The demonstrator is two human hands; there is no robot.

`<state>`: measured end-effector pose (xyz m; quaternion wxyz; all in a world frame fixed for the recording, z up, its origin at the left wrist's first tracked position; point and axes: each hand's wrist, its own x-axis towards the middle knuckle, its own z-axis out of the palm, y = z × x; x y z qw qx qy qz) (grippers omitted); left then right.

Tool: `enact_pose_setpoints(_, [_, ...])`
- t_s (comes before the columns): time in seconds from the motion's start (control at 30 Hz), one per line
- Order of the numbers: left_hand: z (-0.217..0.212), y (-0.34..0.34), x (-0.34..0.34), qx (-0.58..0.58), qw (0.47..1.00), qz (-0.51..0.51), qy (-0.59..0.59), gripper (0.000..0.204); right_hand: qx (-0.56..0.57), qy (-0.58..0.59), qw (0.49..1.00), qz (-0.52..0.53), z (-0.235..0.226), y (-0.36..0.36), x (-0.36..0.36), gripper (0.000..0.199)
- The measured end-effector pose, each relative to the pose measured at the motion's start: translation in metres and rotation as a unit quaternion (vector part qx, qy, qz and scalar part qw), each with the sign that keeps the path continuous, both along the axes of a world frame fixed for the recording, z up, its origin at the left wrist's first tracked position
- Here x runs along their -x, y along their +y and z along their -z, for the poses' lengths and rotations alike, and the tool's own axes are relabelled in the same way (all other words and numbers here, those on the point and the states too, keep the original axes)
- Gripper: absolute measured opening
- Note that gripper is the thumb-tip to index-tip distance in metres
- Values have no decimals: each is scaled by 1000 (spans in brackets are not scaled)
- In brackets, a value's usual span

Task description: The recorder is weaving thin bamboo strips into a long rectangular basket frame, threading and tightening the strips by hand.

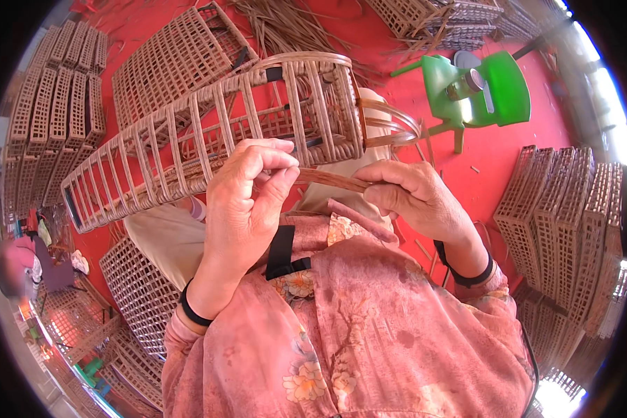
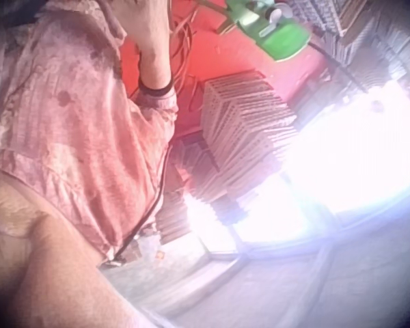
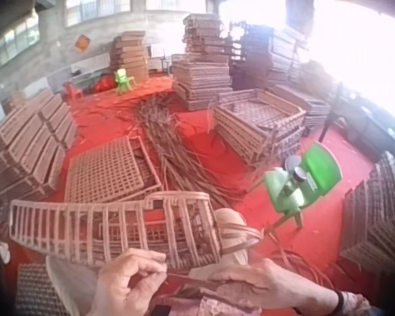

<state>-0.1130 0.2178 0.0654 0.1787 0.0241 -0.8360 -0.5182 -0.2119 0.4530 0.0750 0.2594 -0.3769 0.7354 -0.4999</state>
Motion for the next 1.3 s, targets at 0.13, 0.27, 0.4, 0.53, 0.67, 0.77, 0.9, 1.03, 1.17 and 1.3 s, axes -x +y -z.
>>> enact_pose_setpoints(0.13, [-4,5,-3,-36,999,2,-33,5,-11,39,998,38,4,-3,-6,21])
enact_pose_setpoints(0.27, [-9,5,-5,14,999,-3,-31,5,-29,52,995,84,6,-5,-14,19])
enact_pose_setpoints(0.4, [-3,2,0,9,1000,3,-14,5,-14,55,995,81,6,-3,-16,18])
enact_pose_setpoints(0.53, [5,1,2,-101,994,20,-24,8,-22,49,997,58,6,2,-13,17])
enact_pose_setpoints(0.67, [7,6,0,-260,964,3,-61,11,-71,33,994,78,7,2,-13,17])
enact_pose_setpoints(0.77, [7,10,2,-221,972,15,-75,12,-44,104,990,89,8,0,-15,14])
enact_pose_setpoints(0.9, [9,13,6,-228,972,4,-49,14,3,119,988,96,9,-2,-16,14])
enact_pose_setpoints(1.03, [9,11,8,-222,974,23,-43,15,12,101,988,118,11,-2,-17,17])
enact_pose_setpoints(1.17, [10,13,7,-238,969,56,-44,13,12,113,984,141,11,-1,-17,10])
enact_pose_setpoints(1.3, [15,13,17,-226,971,76,-30,16,1,128,981,145,6,0,-14,9])
